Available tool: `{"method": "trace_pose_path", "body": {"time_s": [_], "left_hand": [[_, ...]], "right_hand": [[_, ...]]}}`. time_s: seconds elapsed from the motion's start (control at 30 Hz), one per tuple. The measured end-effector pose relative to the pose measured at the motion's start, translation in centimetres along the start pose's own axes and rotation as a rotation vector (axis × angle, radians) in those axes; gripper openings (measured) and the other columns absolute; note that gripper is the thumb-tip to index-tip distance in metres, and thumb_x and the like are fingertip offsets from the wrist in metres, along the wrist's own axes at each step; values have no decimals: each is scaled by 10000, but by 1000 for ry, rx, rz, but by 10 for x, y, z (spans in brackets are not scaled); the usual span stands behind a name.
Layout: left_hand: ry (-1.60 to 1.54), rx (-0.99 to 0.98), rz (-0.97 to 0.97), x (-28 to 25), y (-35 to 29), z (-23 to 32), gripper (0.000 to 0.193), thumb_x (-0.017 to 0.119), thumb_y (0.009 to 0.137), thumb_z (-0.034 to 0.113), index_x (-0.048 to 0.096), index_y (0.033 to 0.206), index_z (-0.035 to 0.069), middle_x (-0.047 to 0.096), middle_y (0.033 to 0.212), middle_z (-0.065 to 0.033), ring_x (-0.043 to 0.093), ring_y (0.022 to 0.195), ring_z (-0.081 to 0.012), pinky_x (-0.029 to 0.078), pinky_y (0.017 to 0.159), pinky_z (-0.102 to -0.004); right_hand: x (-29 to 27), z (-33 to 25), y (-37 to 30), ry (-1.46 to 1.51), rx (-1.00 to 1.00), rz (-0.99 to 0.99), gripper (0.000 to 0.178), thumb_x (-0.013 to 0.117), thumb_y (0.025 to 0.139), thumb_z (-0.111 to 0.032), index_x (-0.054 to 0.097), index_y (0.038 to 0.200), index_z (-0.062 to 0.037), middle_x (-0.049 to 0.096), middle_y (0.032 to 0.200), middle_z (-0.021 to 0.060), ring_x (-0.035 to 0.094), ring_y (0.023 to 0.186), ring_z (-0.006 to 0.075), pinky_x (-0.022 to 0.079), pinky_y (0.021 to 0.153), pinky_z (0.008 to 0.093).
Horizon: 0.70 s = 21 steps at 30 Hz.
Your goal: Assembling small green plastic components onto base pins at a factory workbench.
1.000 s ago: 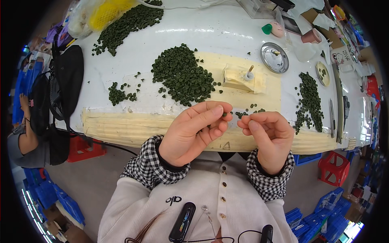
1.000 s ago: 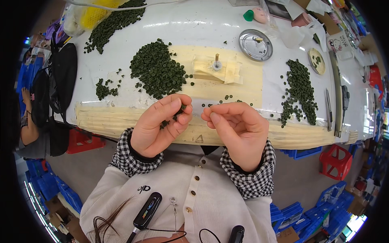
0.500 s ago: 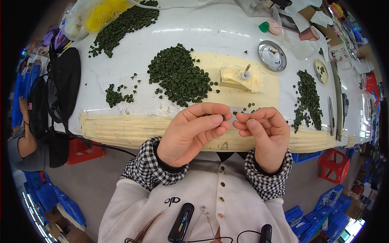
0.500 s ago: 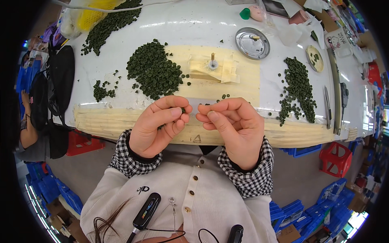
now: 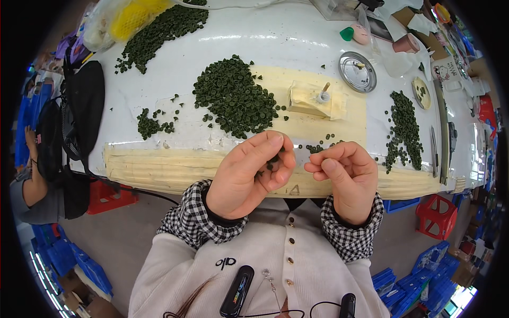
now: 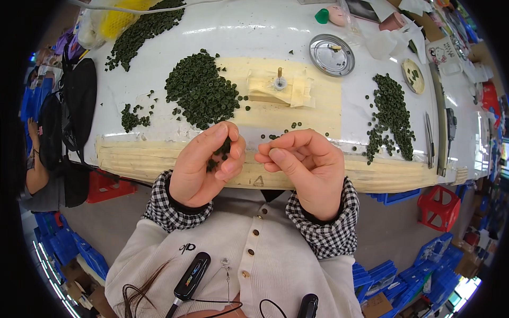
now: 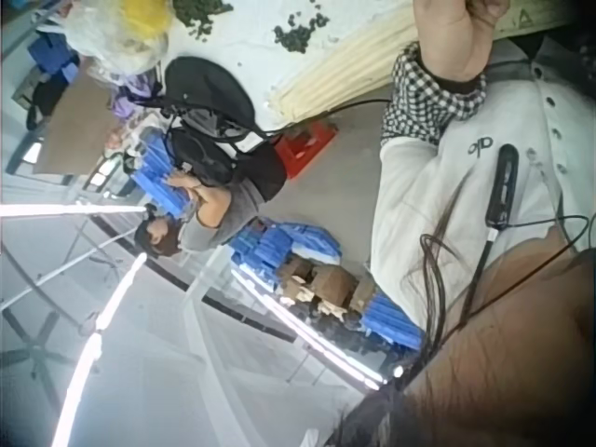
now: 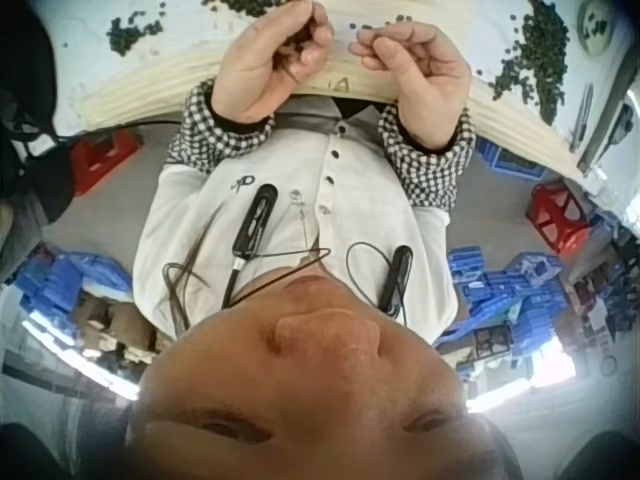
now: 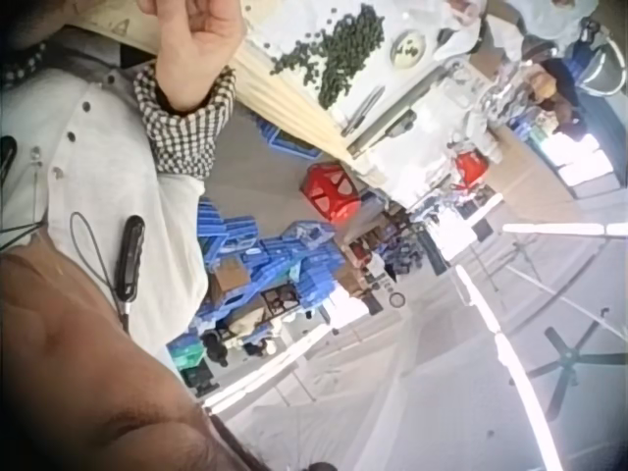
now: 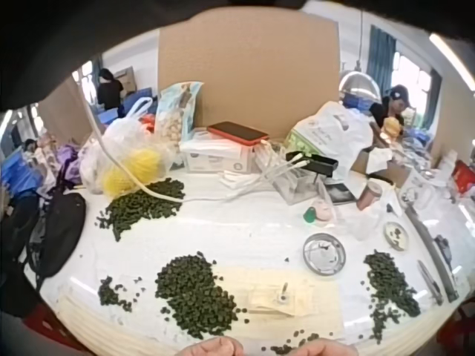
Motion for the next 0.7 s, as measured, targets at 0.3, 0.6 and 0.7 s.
{"method": "trace_pose_path", "body": {"time_s": [0.3,0.6,0.7], "left_hand": [[144,11,150,1,-1,2,263,494,903,79,537,1137,-32,615,966,-78,540,730,-84,477,682,-195],[173,47,24,-3,-1,1,188,528,878,52,578,1054,9,628,930,-88,432,603,-48,372,556,-165],[176,54,59,-2,-1,1,171,525,881,61,579,1037,16,631,901,-92,350,547,-35,323,515,-165]], "right_hand": [[1,-1,0,-56,-41,-1,98,541,844,49,541,941,64,641,899,151,642,839,181,524,726,244],[0,-2,-1,-33,-11,5,96,548,847,35,534,939,62,641,899,154,643,839,183,528,717,246],[0,0,-1,-13,-17,-7,91,551,852,20,529,932,56,641,896,153,644,833,182,529,714,248]]}}
Point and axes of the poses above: each hand's wrist, its own y-axis towards the middle knuckle, its own x-axis out of the palm, z = x × y, the point moved 7 cm from there along y, towards the middle knuckle
